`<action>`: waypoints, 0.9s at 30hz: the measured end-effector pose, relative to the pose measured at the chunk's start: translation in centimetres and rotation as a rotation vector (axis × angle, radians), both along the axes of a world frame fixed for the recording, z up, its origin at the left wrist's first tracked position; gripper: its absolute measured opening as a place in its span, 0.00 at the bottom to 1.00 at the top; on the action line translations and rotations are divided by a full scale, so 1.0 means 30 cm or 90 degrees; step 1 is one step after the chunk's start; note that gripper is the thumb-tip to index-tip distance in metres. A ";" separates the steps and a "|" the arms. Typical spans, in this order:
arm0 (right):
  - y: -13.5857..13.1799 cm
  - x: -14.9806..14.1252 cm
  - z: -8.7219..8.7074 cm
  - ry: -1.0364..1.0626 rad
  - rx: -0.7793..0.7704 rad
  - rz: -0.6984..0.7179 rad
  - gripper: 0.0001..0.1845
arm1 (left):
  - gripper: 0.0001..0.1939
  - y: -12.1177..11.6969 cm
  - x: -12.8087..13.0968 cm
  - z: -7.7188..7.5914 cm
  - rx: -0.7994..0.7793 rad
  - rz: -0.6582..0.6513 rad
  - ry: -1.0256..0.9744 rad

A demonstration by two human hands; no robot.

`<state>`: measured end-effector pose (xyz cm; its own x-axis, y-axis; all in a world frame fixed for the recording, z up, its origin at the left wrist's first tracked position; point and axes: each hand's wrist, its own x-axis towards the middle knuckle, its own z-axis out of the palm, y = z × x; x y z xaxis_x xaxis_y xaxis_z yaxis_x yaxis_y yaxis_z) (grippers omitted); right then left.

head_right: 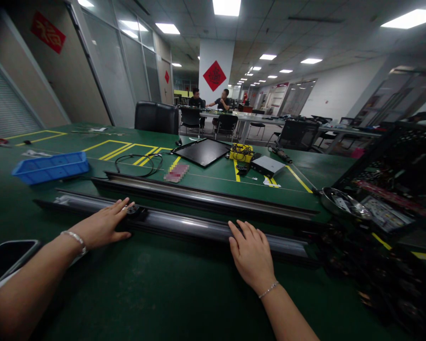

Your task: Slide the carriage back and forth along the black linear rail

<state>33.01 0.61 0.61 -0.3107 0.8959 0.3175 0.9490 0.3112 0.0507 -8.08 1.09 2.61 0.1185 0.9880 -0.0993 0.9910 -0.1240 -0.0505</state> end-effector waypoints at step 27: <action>-0.001 -0.003 0.001 0.000 -0.009 -0.003 0.24 | 0.48 -0.004 0.014 0.007 -0.016 0.009 0.031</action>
<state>32.92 0.59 0.63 -0.3064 0.9016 0.3054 0.9505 0.3074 0.0459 -7.66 0.96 2.82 0.0995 0.9866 -0.1290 0.9891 -0.1122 -0.0952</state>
